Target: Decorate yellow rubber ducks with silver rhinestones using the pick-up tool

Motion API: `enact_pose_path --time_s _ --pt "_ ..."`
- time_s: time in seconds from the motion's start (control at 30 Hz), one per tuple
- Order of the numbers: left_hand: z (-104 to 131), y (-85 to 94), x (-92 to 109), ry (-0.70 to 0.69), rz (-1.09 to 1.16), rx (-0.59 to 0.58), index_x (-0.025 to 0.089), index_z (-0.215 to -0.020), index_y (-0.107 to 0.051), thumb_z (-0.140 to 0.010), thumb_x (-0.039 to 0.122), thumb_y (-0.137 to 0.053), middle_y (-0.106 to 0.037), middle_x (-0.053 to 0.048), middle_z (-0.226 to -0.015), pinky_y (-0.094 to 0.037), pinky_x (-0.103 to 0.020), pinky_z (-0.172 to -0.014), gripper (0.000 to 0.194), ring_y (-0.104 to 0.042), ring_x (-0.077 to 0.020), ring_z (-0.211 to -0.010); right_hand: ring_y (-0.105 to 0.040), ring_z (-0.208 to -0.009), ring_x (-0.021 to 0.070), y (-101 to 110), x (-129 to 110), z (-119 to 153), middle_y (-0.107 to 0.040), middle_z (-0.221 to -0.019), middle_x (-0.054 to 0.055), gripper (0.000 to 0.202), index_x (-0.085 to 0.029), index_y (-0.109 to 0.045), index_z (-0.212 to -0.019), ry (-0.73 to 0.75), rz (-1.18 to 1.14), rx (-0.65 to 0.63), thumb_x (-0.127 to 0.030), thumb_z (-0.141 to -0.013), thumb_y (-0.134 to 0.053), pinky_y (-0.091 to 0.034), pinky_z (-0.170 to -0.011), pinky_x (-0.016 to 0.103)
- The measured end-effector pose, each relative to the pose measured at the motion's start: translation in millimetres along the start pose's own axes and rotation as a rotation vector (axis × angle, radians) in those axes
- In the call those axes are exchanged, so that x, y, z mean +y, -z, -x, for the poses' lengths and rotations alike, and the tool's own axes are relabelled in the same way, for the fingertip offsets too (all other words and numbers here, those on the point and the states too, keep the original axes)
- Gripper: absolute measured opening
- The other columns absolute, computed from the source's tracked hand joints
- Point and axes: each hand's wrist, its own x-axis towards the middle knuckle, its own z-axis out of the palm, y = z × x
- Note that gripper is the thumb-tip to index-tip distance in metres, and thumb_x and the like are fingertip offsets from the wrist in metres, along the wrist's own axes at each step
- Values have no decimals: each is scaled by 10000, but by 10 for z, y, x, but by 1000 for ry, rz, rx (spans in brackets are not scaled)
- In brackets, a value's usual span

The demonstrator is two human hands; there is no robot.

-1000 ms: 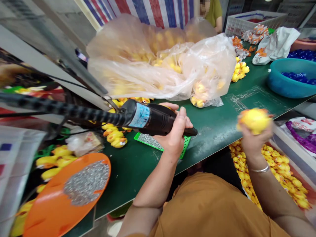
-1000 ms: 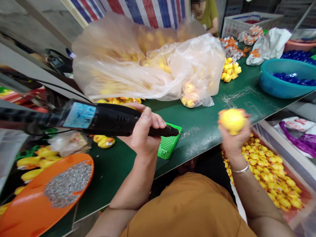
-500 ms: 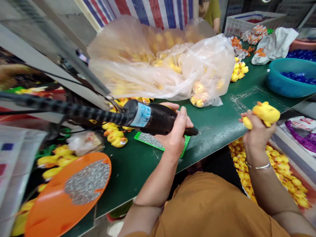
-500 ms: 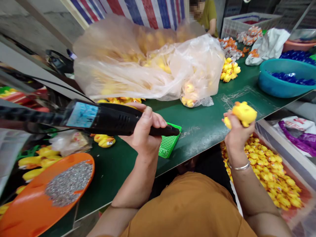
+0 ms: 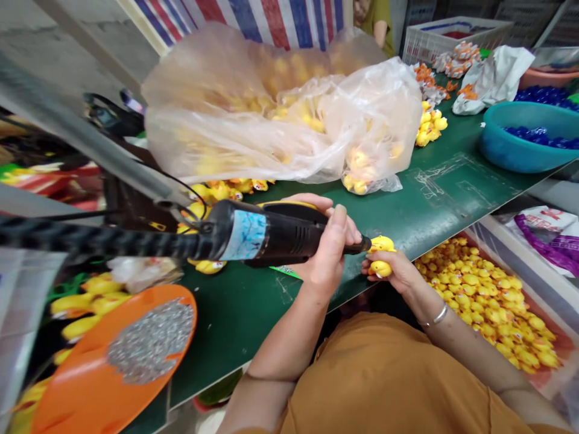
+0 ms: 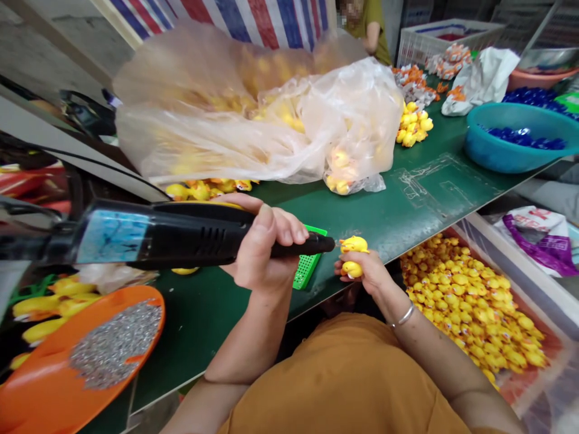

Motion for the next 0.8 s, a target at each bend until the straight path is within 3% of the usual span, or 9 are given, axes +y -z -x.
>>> enact_pose_path --time_s 0.23,0.57,0.8 --pt "0 -20 -10 24 -22 -12 243 -846 -582 -735 447 -869 -456 106 -452 -456 -235 -395 368 -471 -87 -360 -720 -560 194 -74 -22 49 -756 -668 97 99 -122 -713 -758 -50 10 -22 -158 -665 -712 -570 -449 233" --pt "46 32 -187 56 -40 -80 234 -914 -612 -826 388 -806 -543 81 -520 -482 -253 -442 263 -551 -100 -409 -719 -549 206 -98 -32 30 -745 -647 96 118 -127 -700 -731 -36 23 -56 -163 -621 -727 -563 -447 238" --pt "-3 -45 -241 100 -123 12 192 -813 -643 -791 266 -799 -559 73 -502 -492 -249 -447 175 -559 -100 -399 -672 -521 182 -159 -2 16 -726 -612 94 155 -124 -703 -691 -6 86 -209 -239 -593 -740 -552 -464 249"
